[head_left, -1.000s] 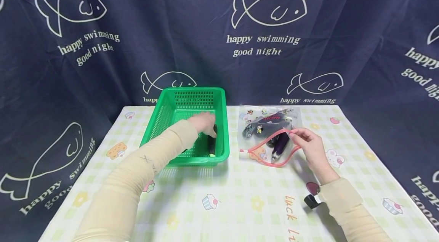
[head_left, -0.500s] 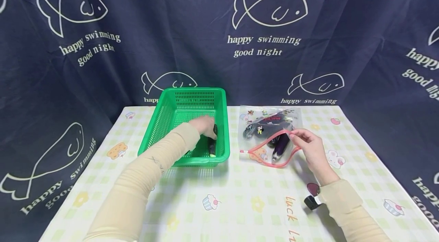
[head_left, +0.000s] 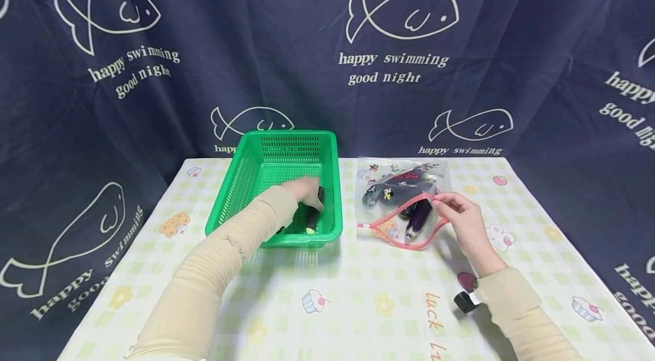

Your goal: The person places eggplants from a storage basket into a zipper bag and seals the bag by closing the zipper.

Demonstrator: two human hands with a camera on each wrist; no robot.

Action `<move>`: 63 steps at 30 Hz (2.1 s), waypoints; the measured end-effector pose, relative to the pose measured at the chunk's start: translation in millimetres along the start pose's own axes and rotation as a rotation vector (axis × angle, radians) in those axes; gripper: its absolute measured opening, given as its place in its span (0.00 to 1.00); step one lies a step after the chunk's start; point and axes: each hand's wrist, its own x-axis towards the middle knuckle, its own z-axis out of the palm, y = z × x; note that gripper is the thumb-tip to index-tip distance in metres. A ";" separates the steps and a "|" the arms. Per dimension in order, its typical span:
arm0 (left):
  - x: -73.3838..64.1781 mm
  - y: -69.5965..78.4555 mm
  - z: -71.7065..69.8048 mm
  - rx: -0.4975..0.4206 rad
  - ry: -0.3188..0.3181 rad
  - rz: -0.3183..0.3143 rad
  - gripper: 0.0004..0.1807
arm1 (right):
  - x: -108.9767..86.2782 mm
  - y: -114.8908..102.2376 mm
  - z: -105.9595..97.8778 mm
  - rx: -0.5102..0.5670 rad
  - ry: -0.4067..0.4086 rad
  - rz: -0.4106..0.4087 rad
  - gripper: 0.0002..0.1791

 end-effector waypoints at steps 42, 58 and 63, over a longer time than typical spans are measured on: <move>0.8 -3.3 -3.8 -0.717 -0.134 -0.166 0.49 | 1.7 3.4 -3.6 0.033 -0.008 -0.008 0.05; -8.2 -13.8 -17.5 -0.588 -0.157 -0.106 0.36 | 1.1 0.9 -2.4 0.034 -0.006 -0.004 0.05; -10.4 -18.6 -26.4 -0.569 -0.156 -0.095 0.25 | 0.8 1.4 -1.8 0.043 -0.008 -0.003 0.05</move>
